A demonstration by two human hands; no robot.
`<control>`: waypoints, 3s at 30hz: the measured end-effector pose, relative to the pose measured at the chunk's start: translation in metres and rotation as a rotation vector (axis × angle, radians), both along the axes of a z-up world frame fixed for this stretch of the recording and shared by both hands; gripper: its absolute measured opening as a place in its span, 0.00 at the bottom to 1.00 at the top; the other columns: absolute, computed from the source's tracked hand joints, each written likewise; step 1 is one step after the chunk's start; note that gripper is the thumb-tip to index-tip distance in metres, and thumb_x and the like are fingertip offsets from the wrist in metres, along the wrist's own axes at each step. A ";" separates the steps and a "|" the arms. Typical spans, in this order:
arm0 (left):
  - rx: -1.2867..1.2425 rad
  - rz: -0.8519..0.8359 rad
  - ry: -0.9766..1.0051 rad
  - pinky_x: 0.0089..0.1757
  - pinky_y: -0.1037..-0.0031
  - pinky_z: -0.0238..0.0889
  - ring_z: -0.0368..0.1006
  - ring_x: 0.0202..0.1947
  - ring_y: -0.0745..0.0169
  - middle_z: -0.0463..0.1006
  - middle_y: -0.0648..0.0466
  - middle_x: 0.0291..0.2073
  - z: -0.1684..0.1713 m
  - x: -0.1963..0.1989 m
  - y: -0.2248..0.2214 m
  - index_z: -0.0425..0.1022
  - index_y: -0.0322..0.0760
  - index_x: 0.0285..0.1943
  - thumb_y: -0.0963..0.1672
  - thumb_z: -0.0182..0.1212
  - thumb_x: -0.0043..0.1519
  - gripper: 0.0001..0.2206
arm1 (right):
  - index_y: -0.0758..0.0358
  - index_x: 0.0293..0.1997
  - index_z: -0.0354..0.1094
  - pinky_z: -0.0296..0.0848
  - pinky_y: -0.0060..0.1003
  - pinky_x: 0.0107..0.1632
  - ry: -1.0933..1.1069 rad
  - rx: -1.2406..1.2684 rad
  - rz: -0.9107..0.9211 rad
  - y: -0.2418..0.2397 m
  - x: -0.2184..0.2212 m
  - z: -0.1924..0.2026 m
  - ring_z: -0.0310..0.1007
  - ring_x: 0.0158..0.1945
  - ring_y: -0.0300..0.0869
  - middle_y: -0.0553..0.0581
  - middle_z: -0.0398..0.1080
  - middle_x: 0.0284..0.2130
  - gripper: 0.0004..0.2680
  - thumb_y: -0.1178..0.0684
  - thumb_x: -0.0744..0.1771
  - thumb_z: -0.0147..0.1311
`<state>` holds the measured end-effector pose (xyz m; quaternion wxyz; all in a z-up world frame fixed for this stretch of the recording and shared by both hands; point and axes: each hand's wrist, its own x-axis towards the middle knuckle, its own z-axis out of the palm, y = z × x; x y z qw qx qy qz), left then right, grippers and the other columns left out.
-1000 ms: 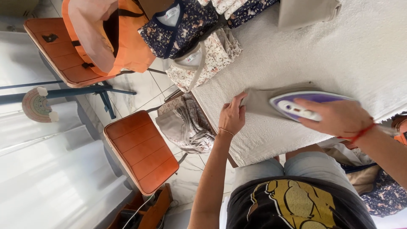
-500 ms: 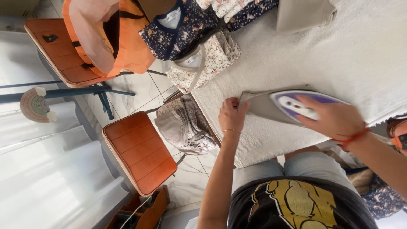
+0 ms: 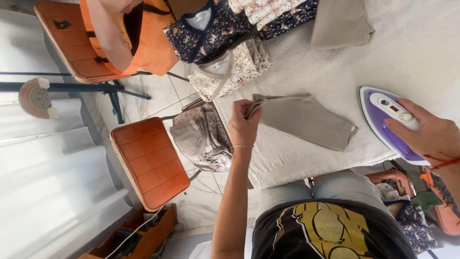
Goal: The person irons various small fabric items and folds them into neat stacks on a workspace.
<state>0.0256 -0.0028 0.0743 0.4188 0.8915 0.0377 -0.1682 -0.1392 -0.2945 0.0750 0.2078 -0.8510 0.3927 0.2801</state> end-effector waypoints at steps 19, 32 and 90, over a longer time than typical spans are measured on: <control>0.348 -0.556 -0.475 0.50 0.58 0.43 0.51 0.52 0.58 0.56 0.56 0.50 -0.057 -0.110 -0.064 0.56 0.42 0.48 0.49 0.53 0.53 0.17 | 0.47 0.60 0.59 0.68 0.42 0.32 -0.163 0.056 0.061 -0.002 0.027 0.000 0.69 0.30 0.51 0.56 0.71 0.31 0.21 0.38 0.61 0.45; -0.024 -0.327 -0.259 0.53 0.56 0.46 0.70 0.38 0.68 0.74 0.60 0.40 -0.041 -0.127 0.017 0.73 0.41 0.23 0.44 0.55 0.54 0.07 | 0.42 0.56 0.53 0.67 0.23 0.11 -0.325 0.143 0.798 0.063 0.064 0.032 0.67 0.12 0.33 0.48 0.70 0.18 0.20 0.38 0.60 0.39; -0.034 -0.579 -0.275 0.52 0.62 0.56 0.70 0.42 0.69 0.75 0.61 0.38 -0.068 -0.125 -0.037 0.73 0.47 0.32 0.42 0.48 0.54 0.07 | 0.48 0.60 0.56 0.70 0.29 0.12 -0.226 0.129 0.452 0.033 0.051 0.023 0.71 0.16 0.41 0.59 0.72 0.30 0.23 0.42 0.58 0.46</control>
